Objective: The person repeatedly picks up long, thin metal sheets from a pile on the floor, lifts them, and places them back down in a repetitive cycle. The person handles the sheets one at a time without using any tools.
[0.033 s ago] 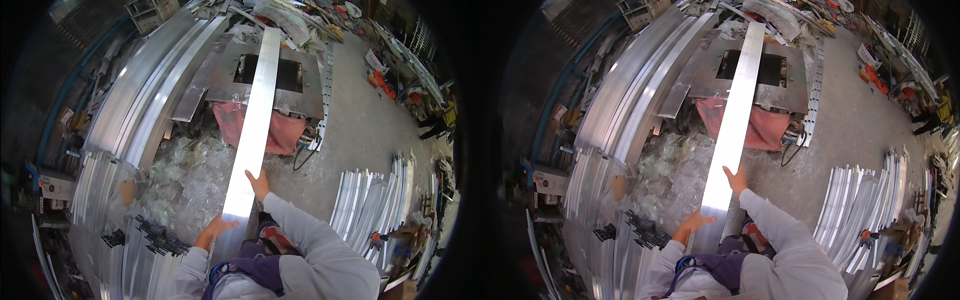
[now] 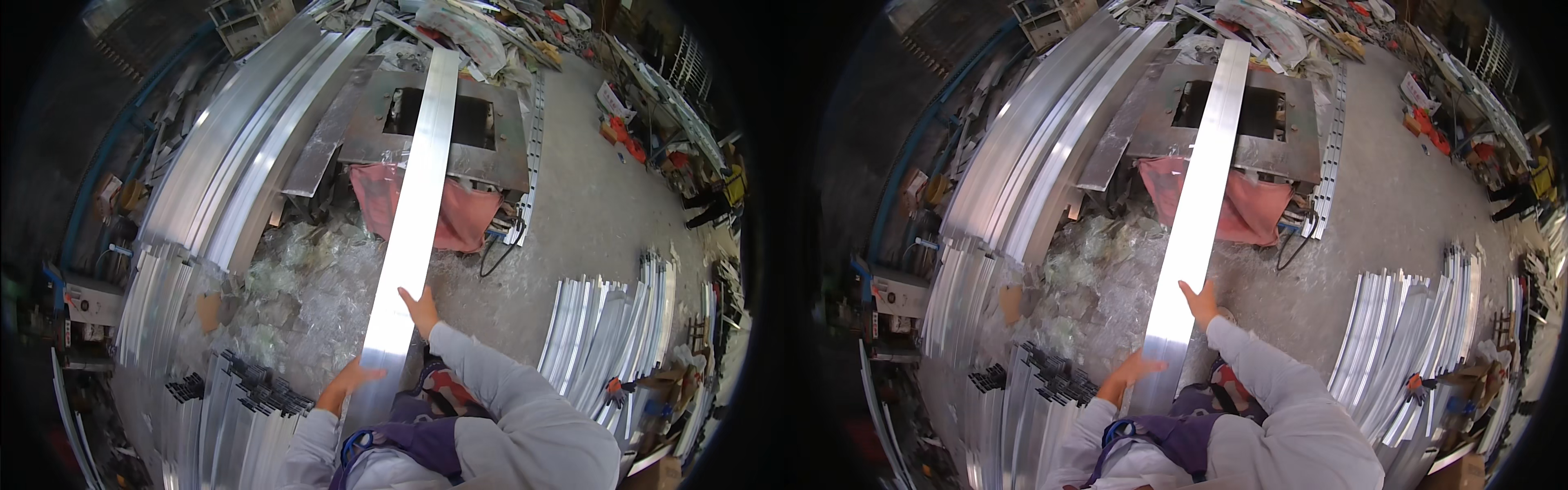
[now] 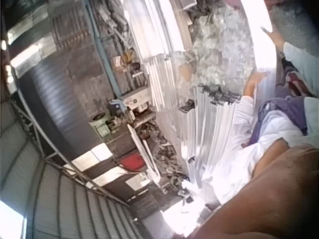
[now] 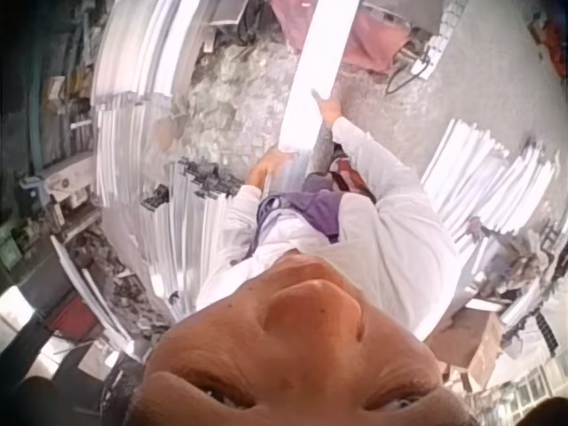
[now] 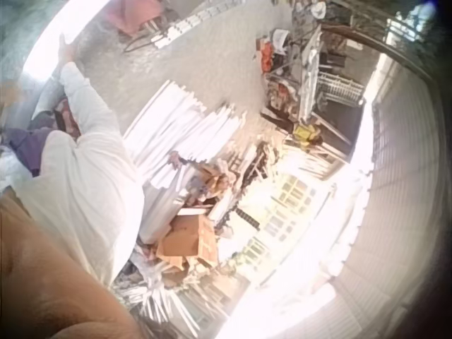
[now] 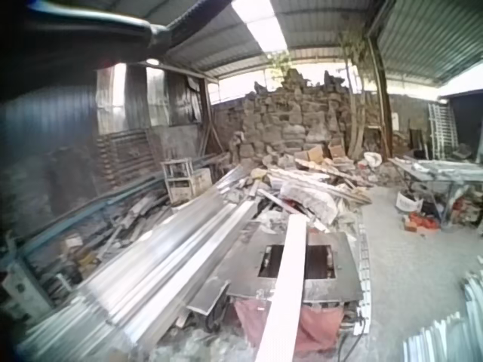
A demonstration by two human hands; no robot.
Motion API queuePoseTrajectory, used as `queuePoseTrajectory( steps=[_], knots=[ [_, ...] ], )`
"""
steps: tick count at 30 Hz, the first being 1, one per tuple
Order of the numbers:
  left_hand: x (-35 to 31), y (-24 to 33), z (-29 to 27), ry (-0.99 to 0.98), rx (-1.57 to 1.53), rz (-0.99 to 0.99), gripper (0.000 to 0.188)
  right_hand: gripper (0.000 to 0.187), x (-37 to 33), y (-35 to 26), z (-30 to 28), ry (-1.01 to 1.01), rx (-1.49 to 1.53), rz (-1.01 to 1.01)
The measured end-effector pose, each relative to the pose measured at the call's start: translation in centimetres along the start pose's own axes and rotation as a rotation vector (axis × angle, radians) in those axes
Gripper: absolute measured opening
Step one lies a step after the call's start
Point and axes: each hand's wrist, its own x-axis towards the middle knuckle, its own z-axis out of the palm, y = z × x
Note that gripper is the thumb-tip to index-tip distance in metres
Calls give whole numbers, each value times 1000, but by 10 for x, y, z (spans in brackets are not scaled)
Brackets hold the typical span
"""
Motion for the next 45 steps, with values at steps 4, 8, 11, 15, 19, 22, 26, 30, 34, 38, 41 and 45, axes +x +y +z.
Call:
queuePoseTrajectory(
  steps=[4, 8, 11, 15, 19, 22, 26, 30, 34, 38, 41, 45],
  knots=[
    [-97, -89, 0, -6, 183, -107, 62, 46, -110, 45, 5, -242, -32, 184],
    [-176, -264, 0, 124, 85, -272, 67, 46, -216, 62, 3, -586, 99, 428],
    [-228, -339, -3, 115, -55, -315, 70, 51, -253, 93, 5, -703, 100, 360],
    [-231, -300, -1, 66, 48, -388, 72, 54, -248, 84, 2, -688, 147, 345],
    [-147, -227, -6, 40, 191, -332, 74, 59, -192, 56, 3, -459, 28, 286],
    [-73, -88, 4, 153, 240, -192, 70, 67, -149, 23, 1, -219, 21, 328],
    [61, 17, -5, 217, 38, 6, 61, 60, -132, 33, 1, -274, 164, 267],
    [180, 150, -4, 242, 38, 26, 49, 57, -65, 21, 4, -153, 196, 185],
    [269, 248, -11, 204, 2, 142, 50, 54, 56, -44, -11, 2, 28, 22],
    [333, 313, -14, 193, -10, 218, 56, 56, 158, -50, -25, -30, 26, -96],
    [339, 338, -12, 171, -8, 222, 56, 56, 180, -67, -27, -23, 33, -108],
    [327, 322, -4, 146, 45, 261, 56, 54, 164, -33, -30, -15, -66, -74]
  ],
)
